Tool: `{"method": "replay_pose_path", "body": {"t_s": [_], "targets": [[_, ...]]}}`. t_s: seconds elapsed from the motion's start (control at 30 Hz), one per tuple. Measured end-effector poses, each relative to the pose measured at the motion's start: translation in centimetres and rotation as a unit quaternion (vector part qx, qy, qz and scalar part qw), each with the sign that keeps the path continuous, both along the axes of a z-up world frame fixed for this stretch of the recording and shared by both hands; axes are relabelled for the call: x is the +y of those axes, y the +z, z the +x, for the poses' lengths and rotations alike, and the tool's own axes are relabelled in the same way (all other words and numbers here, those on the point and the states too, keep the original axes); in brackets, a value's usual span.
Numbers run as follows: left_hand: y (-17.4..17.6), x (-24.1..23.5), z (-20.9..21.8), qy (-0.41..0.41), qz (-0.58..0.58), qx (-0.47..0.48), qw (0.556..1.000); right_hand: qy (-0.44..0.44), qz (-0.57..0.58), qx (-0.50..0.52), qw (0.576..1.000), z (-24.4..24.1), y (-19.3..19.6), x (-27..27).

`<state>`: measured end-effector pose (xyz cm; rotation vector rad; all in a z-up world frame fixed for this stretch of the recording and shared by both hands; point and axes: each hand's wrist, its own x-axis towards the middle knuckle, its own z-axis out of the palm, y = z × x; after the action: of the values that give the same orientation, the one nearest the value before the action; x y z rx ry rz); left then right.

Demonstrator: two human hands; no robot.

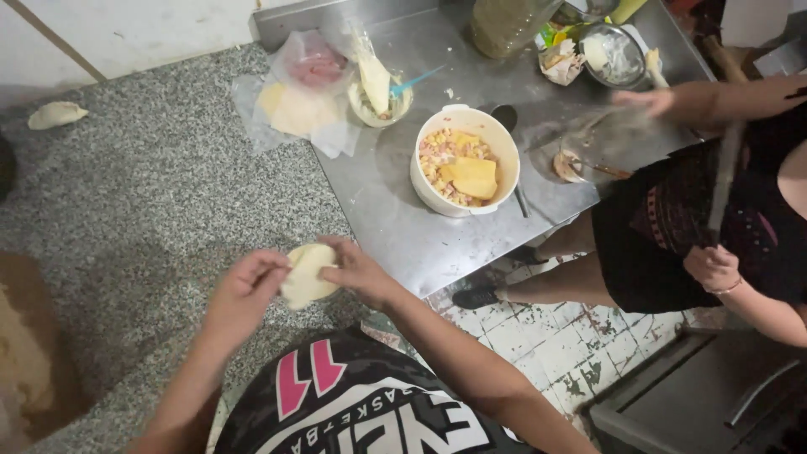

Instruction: Assembling empanadas by placing meat filling onto dough discs and folding them.

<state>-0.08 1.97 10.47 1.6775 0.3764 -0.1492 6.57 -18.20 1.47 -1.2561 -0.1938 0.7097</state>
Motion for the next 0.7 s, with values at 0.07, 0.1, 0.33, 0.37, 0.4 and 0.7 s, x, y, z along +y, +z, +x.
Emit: {"method": "replay_pose_path", "body": {"t_s": [0.07, 0.1, 0.33, 0.37, 0.4, 0.7], "targets": [[-0.4, -0.5, 0.2, -0.031, -0.024, -0.005, 0.999, -0.011, 0.1, 0.058, 0.993, 0.0, 0.7, 0.6], [-0.8, -0.4, 0.2, -0.038, -0.015, 0.004, 0.999, -0.022, 0.096, 0.062, 0.993, 0.1, 0.5, 0.7], [-1.2, -1.1, 0.3, -0.041, 0.04, 0.057, 0.997, -0.065, 0.039, -0.005, 0.997, -0.2, 2.2, -1.7], [0.0, -1.6, 0.9, -0.045, 0.04, 0.052, 0.997, -0.069, 0.039, -0.01, 0.997, -0.1, 1.7, -2.1], [1.3, -2.2, 1.4, -0.051, 0.103, 0.115, 0.987, -0.022, -0.01, -0.039, 0.999, 0.0, 1.3, -2.6], [0.0, -2.6, 4.3, -0.204, 0.358, -0.085, 0.907, 0.094, 0.101, 0.003, 0.99, -0.7, 2.2, -4.6]]}}
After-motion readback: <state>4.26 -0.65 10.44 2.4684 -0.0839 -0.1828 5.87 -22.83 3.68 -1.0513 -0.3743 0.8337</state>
